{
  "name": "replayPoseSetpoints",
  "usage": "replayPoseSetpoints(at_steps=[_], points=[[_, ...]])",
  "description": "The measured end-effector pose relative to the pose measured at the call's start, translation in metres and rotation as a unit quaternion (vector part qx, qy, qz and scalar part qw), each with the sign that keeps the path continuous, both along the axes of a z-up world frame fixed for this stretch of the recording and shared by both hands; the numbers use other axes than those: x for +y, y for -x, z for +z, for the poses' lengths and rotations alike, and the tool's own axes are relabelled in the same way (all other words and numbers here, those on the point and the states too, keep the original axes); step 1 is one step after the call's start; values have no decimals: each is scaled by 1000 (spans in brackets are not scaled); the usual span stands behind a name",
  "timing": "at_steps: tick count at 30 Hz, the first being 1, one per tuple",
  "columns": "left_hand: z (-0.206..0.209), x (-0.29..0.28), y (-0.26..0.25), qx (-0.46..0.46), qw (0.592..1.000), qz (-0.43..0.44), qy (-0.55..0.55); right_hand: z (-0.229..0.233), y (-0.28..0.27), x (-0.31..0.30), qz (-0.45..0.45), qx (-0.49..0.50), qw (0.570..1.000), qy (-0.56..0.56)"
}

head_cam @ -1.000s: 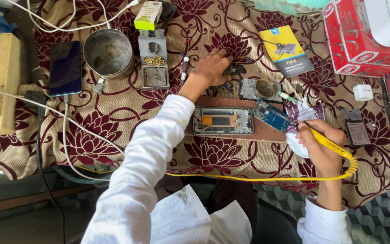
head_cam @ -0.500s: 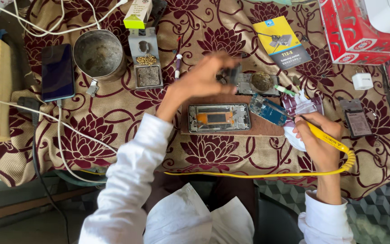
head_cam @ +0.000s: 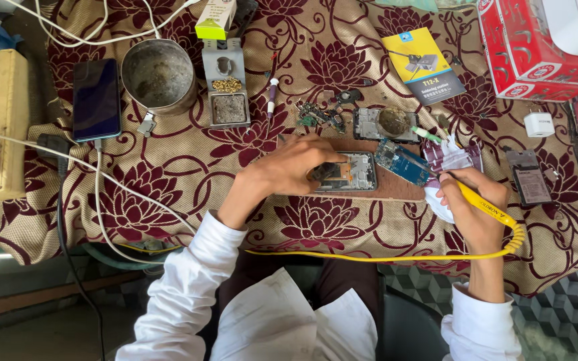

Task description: The person uses a soldering iron to work on a small blue circuit board, then shifts to a disassembled mobile phone chassis. They repeatedly apply the soldering iron to various points on the boards while holding them steady with the other hand.

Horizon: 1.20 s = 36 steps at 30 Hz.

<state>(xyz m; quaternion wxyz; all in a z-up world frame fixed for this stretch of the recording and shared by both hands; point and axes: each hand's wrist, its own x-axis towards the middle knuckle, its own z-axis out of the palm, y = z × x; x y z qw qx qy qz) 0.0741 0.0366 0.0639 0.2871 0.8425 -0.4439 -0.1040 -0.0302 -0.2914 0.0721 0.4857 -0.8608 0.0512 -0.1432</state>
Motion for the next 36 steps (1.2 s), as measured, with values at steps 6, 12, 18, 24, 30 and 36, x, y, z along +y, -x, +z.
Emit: replayPoseSetpoints(at_steps=[6, 12, 18, 24, 30, 36], points=[[-9, -3, 3, 59, 995, -25, 74, -1, 0, 0, 2, -10, 1000, 4], [-18, 0, 2, -19, 994, 31, 102, -2, 1, 2, 13, -19, 1000, 5], [-25, 7, 5, 3, 998, 47, 49, -1, 4, 6, 7, -24, 1000, 0], [-42, 9, 1, -1, 995, 43, 92, 12, 13, 18, 2, -44, 999, -2], [-54, 12, 1, 16, 989, 35, 140, 20, 30, 32, 15, -43, 999, 25], [-47, 14, 2, 48, 985, 40, 162, 25, 36, 53, 22, -27, 999, 19]])
